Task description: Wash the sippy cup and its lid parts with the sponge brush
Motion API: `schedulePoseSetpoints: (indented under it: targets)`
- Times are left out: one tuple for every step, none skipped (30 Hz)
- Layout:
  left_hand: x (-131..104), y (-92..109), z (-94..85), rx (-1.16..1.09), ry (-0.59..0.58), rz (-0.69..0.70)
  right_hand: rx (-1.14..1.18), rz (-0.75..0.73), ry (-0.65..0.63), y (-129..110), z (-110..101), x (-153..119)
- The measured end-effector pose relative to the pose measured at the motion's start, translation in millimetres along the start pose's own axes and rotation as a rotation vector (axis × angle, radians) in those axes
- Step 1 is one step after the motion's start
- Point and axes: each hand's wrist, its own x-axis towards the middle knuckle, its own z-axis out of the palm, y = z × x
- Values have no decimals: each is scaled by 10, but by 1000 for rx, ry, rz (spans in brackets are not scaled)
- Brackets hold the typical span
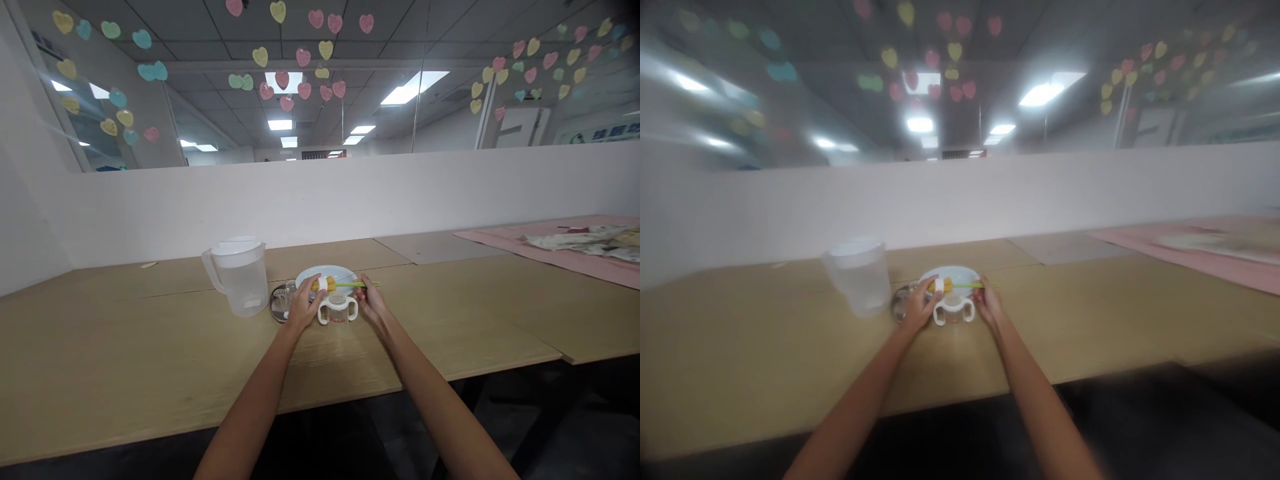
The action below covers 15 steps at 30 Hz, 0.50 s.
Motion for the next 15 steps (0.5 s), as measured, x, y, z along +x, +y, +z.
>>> schedulePoseSetpoints:
  targets:
    - [4,3,-1,-4,1,-1,10,5,-6,-7,0,1]
    - [8,7,0,-5,1,-6,18,10,-7,-12,-2,2]
    - [11,10,5,-6,4,-15,22,15,-7,-16,-4,3]
    - [13,13,12,-12,8,-29,25,21,-8,-18,-7,5]
    - [14,14,22,-26,16,-47,26,26,-11,-18,-11,8]
    - [15,15,34,-50,26,-65,29,31,-19,-16,-15,11]
    - [15,15,47,-81,39,-80,35,35,-31,-13,-18,14]
    - [16,15,59,-115,52,-88,44,39,-46,-8,-20,16]
    - [18,17,70,-147,62,-87,53,43,-62,-3,-20,18]
    - [20,22,79,-173,69,-79,60,48,-78,3,-18,20]
    - [23,28,85,-189,74,-72,65,56,-94,8,-15,21]
    - [26,38,89,-199,77,-66,68,66,-109,13,-12,23]
    - [30,49,91,-205,79,-63,72,78,-125,16,-8,24]
    - [35,60,92,-208,83,-64,79,88,-138,18,-7,26]
    - [39,70,92,-208,91,-66,89,98,-150,19,-7,28]
